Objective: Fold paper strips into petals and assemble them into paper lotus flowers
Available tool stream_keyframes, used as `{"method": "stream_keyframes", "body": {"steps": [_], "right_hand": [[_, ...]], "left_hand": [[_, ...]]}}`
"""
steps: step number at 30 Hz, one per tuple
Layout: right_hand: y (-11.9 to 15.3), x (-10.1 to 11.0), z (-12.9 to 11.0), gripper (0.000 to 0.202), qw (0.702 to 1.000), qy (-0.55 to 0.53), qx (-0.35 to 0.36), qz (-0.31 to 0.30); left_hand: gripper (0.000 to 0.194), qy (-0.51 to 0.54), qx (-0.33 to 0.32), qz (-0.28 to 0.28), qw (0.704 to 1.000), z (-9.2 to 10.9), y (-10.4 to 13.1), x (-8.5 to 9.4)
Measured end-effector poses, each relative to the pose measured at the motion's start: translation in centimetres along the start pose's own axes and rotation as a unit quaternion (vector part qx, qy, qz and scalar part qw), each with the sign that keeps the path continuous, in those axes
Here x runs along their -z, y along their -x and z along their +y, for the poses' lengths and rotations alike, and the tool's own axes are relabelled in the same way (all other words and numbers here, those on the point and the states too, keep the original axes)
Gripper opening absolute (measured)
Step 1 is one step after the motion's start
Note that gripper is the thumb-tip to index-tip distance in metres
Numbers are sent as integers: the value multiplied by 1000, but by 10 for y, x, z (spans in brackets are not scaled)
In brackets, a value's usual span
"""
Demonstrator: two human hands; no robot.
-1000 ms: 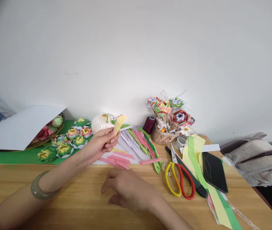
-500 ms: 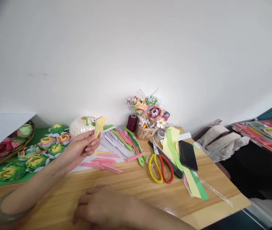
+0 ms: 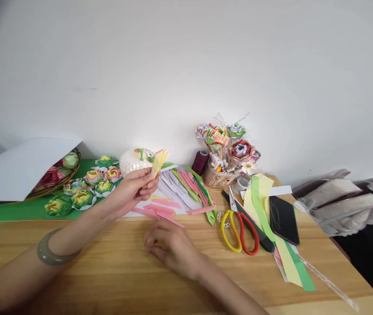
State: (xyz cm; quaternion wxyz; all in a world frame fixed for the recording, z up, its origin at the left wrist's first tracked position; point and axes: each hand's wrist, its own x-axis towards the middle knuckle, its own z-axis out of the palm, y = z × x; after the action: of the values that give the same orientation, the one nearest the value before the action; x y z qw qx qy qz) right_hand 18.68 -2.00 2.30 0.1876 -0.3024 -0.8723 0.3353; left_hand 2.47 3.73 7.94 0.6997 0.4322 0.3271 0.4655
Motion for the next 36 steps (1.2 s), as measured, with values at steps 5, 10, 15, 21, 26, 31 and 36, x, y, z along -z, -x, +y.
{"method": "stream_keyframes", "body": {"steps": [5, 10, 15, 21, 26, 31, 36], "right_hand": [[-6, -1, -7, 13, 991, 77, 71, -83], [-14, -34, -5, 19, 964, 173, 176, -97], [-19, -6, -14, 20, 988, -41, 148, -1], [-37, 63, -26, 19, 958, -126, -121, 226], [-50, 65, -22, 21, 951, -46, -137, 272], [-55, 58, -25, 22, 942, -13, -146, 303], [-57, 54, -24, 23, 936, -42, -145, 318]], "left_hand": [[17, -5, 2, -3, 1000, 1, 0, 0], [19, -2, 3, -12, 1000, -2, -2, 0], [24, -18, -11, -1, 1000, -4, -3, 1], [26, -80, -46, 13, 996, -7, -3, -1], [21, -132, -84, 22, 987, -14, -5, -2], [19, -144, -126, 18, 981, -23, -3, -2], [17, -121, -115, 34, 985, -23, 0, -5]]}}
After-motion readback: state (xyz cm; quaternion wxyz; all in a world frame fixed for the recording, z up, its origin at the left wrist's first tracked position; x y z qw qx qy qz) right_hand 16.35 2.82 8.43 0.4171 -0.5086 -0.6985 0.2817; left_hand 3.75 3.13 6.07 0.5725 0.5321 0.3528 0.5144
